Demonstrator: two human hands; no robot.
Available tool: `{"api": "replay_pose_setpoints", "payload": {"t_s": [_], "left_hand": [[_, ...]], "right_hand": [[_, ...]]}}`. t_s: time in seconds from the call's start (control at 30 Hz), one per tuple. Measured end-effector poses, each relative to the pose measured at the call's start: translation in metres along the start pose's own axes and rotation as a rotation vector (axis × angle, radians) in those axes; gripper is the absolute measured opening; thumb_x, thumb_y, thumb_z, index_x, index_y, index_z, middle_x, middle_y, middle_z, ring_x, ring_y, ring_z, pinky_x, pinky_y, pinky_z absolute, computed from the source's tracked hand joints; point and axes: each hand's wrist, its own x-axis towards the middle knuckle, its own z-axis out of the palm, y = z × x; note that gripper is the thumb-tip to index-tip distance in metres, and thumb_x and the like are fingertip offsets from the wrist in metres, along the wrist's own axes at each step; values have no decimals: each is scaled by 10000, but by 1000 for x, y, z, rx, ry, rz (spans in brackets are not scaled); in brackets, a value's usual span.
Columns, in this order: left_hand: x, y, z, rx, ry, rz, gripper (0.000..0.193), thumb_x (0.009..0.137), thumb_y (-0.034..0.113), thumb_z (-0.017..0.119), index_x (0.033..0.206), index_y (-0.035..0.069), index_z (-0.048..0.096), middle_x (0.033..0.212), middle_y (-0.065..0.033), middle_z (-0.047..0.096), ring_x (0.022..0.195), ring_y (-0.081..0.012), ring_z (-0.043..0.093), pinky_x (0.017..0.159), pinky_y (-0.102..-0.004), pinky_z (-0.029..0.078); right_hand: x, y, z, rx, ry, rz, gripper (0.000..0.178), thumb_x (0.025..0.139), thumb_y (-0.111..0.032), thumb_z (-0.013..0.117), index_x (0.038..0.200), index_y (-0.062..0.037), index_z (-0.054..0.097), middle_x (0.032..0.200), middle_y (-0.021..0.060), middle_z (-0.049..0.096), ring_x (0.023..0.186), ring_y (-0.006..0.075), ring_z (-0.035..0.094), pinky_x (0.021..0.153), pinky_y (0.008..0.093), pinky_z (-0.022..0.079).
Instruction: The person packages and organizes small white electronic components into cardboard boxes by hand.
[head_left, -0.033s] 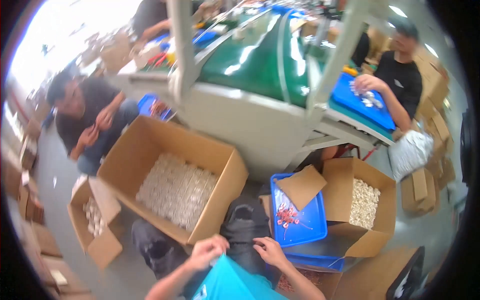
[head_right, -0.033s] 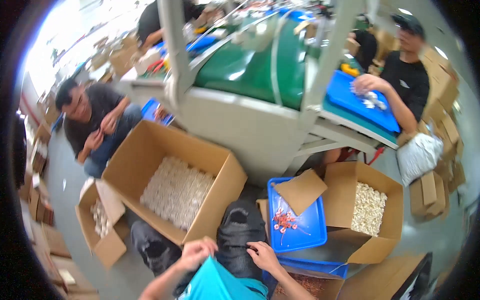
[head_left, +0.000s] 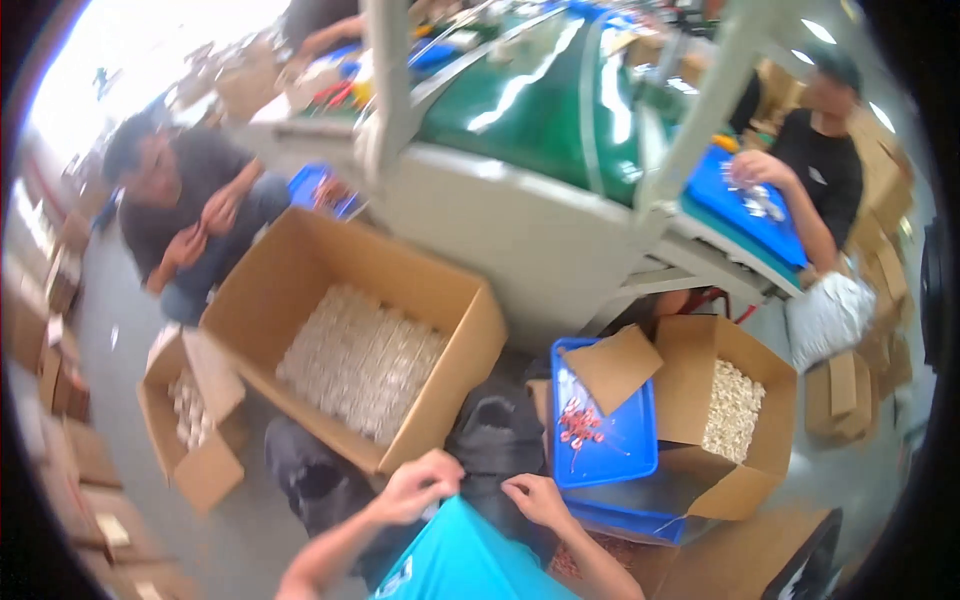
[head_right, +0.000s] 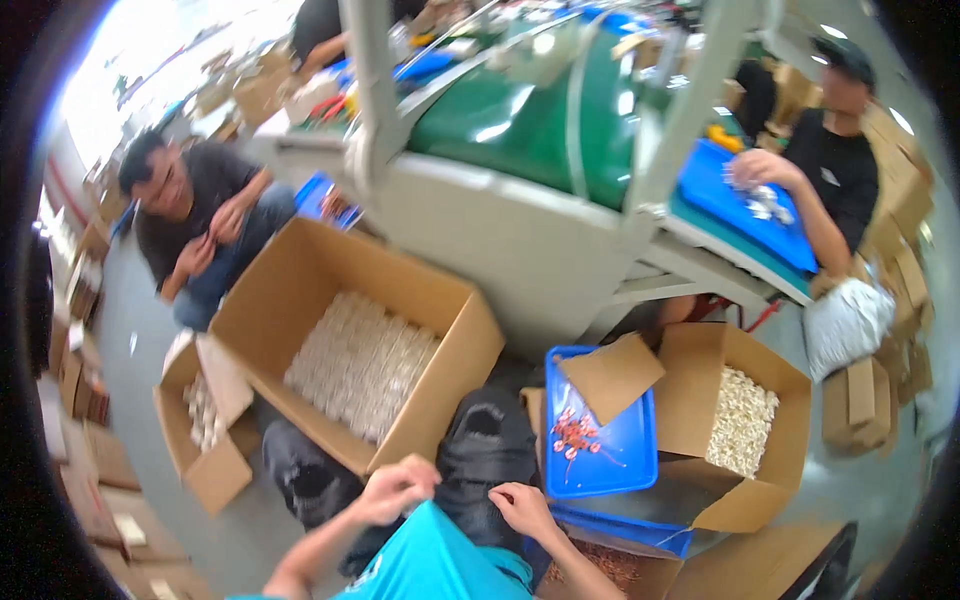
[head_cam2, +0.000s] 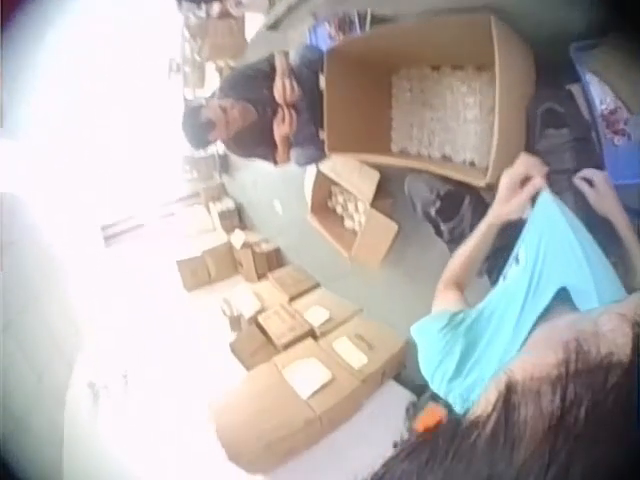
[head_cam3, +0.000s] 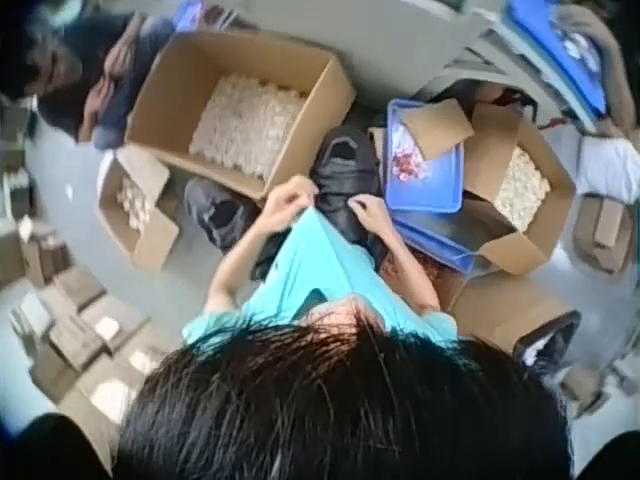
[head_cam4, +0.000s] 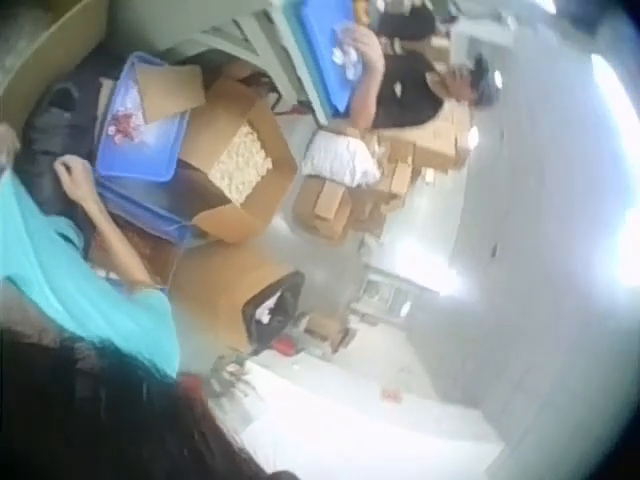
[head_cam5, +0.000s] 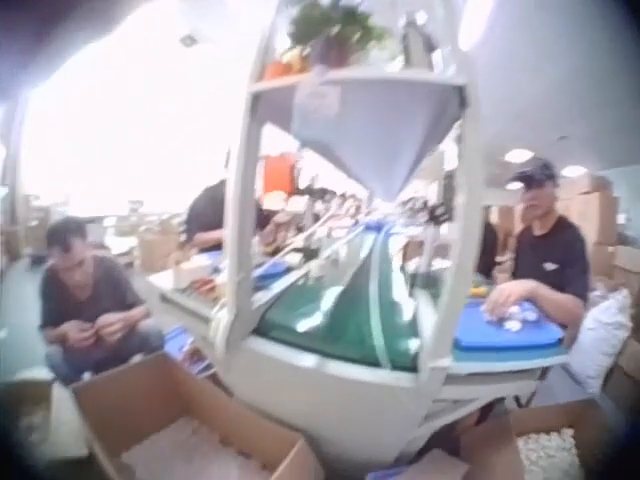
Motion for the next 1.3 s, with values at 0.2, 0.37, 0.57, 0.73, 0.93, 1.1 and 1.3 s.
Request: {"api": "replay_pose_setpoints", "payload": {"t_s": [0.2,0.37,0.57,0.73,0.93,1.1,1.3], "left_hand": [[61,21,-85,591,365,69,373,906,94,636,1222,21,453,1062,-137,595,863,-245,641,782,-363,503],[131,-26,-177,706,403,-89,464,923,115,615,1325,36,398,1109,-153,579,902,-232,650,799,-363,522],[143,-197,-250,1305,-240,-789,452,895,149,568,1332,61,488,1266,-181,606,1095,-356,639,900,-504,506],[144,-296,-236,1350,-327,-889,364,917,160,547,1268,78,588,1192,-122,672,1103,-314,648,875,-544,495],[160,-368,-190,1396,-93,-463,314,906,185,565,1203,99,618,1245,-151,564,1145,-310,567,962,-453,457],[185,-415,-166,1399,142,-321,300,933,201,517,1188,93,630,1282,-156,538,1235,-323,480,1048,-441,386],[214,-432,-142,1094,416,-597,313,916,186,544,1205,115,640,1332,-144,510,1270,-315,443,1055,-424,360]], "right_hand": [[17,-2,26,-207,-221,50,428,878,-387,702,689,-3,702,522,78,619,493,140,615,514,309,476],[47,1,11,0,-408,249,467,914,-397,674,656,-8,675,467,64,573,382,114,527,402,293,400],[74,9,16,238,-496,463,399,941,-321,662,712,5,679,455,70,560,301,102,434,313,247,310],[73,18,19,280,-444,537,390,936,-293,672,707,22,685,450,76,558,295,102,428,314,245,304],[73,25,20,267,-405,590,438,933,-341,678,700,29,695,456,74,570,299,96,428,312,243,302],[78,15,24,243,-408,689,417,923,-314,696,694,34,695,467,86,583,302,100,445,313,235,325],[80,23,20,286,-367,705,403,918,-295,706,683,33,696,466,82,585,303,98,448,315,231,326]]}}
